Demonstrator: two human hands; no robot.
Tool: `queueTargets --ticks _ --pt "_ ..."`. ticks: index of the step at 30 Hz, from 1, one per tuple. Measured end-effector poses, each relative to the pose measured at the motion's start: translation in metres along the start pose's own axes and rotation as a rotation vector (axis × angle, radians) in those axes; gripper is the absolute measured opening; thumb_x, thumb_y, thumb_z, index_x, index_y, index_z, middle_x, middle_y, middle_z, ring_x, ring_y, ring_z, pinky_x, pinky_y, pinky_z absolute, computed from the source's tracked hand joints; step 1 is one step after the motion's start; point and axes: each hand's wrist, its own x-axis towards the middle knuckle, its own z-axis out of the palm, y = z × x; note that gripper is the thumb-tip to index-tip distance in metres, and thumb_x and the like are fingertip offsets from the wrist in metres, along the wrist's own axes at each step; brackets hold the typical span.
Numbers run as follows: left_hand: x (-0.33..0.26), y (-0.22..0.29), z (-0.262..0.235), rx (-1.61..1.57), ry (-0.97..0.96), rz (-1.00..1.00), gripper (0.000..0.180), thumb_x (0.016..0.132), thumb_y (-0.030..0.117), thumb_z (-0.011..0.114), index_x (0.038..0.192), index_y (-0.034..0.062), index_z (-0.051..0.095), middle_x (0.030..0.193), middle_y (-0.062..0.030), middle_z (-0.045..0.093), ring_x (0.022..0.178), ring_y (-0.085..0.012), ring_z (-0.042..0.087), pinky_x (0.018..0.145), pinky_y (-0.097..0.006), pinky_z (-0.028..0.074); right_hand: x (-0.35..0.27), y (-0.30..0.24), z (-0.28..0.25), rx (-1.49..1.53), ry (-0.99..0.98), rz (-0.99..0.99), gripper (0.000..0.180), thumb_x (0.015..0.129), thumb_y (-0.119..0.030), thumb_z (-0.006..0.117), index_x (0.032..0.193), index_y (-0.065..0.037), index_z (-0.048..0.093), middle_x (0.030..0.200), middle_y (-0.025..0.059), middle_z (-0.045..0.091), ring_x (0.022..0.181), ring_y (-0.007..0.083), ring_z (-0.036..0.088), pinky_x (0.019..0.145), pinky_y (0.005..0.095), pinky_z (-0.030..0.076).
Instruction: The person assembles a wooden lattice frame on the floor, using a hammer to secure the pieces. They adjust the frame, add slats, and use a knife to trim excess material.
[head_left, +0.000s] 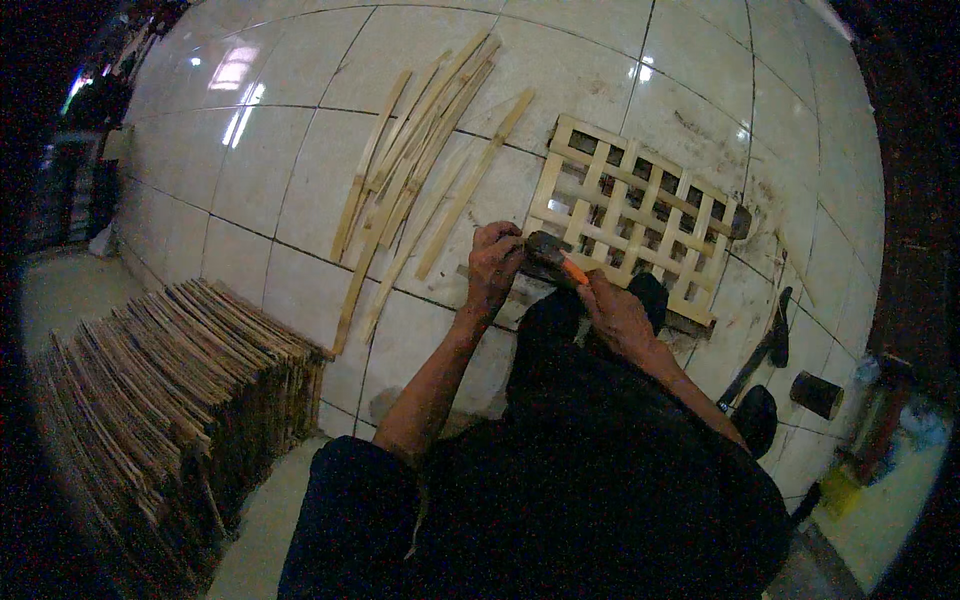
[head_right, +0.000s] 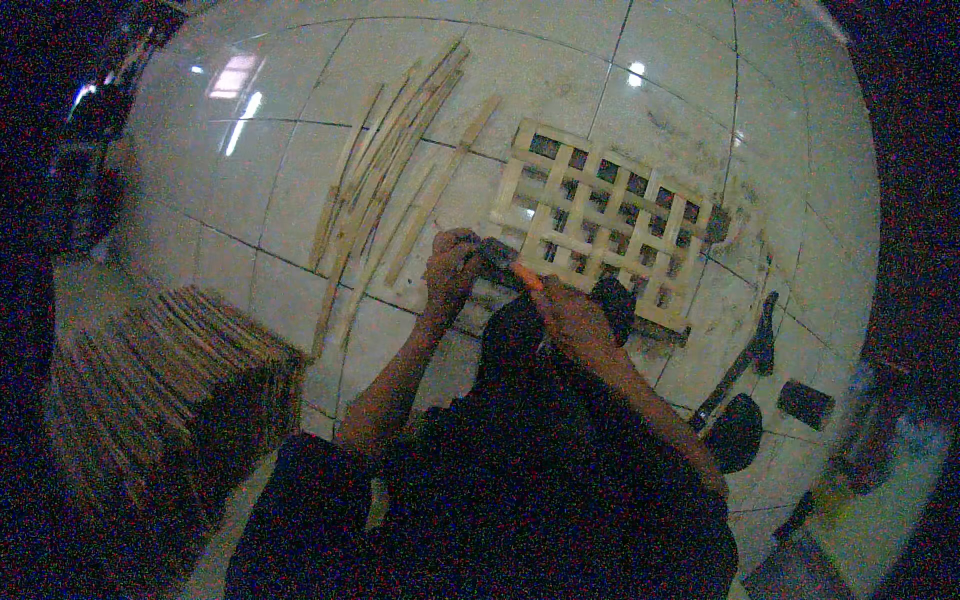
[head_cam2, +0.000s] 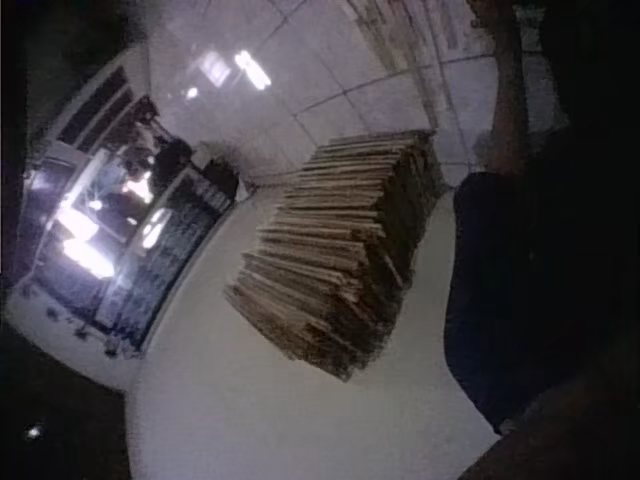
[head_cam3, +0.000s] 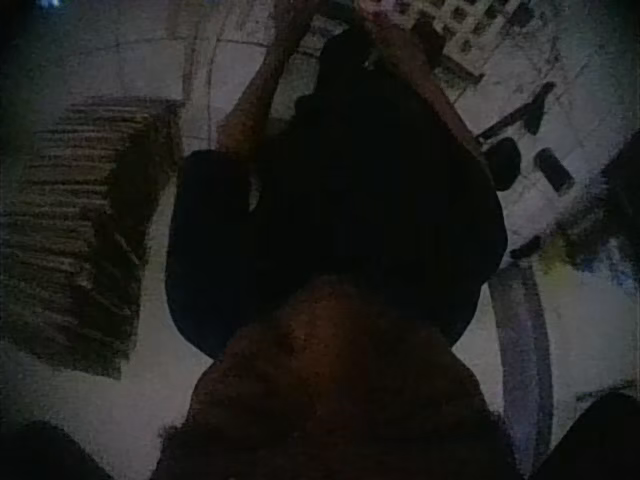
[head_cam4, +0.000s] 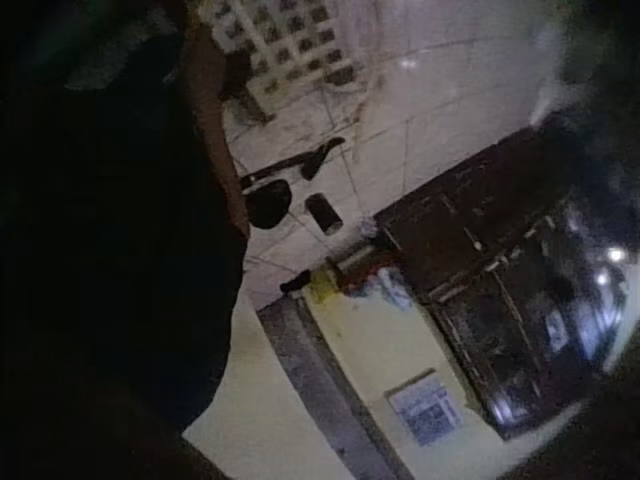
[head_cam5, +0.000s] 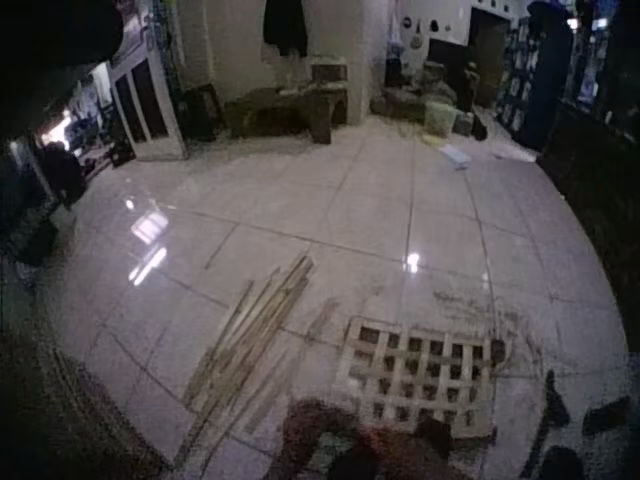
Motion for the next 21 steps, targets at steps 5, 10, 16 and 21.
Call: queueTargets --ticks 5,10,16,21 --pt "0.0 -0.006 0.001 0.005 0.005 0.041 0.014 0.071 0.006 0.068 0.084 0.0035 0.066 0.097 -0.0106 0.06 0.094 -0.0278 0.054 0.08 -0.036 0.044 -0.003 -0.011 -0.008 0.091 0.03 0.043 0.022 0.098 -0.025 0.043 0.108 -0.006 0.042 0.068 0.0205 0.056 0.061 0.0399 0.058 0.051 0.0467 0.041" --pt "0.001 -0.002 -0.003 -0.005 -0.001 0.025 0.015 0.071 0.006 0.069 0.086 0.0043 0.066 0.097 -0.0108 0.059 0.091 -0.0282 0.053 0.078 -0.036 0.044 0.003 -0.005 0.005 0.023 -0.018 0.05 0.021 0.099 -0.026 0.041 0.106 -0.006 0.042 0.065 0.0206 0.053 0.055 0.0386 0.054 0.05 0.0448 0.039" --pt "0.001 0.001 -0.009 0.015 -0.026 0.076 0.015 0.074 0.007 0.069 0.09 0.0051 0.066 0.096 -0.0113 0.06 0.09 -0.0281 0.053 0.078 -0.036 0.044 -0.001 -0.035 -0.024 0.264 -0.092 0.217 0.027 0.099 -0.03 0.038 0.103 -0.004 0.044 0.073 0.0188 0.06 0.06 0.0363 0.063 0.055 0.0466 0.049" --pt "0.004 -0.005 -0.01 -0.035 0.104 0.028 0.023 0.08 0.01 0.065 0.103 0.0052 0.063 0.101 -0.0135 0.059 0.095 -0.0301 0.054 0.083 -0.038 0.043 -0.007 -0.012 -0.006 0.199 0.034 0.166 0.025 0.099 -0.028 0.039 0.1 -0.004 0.045 0.071 0.0198 0.059 0.057 0.0368 0.061 0.051 0.0464 0.047"
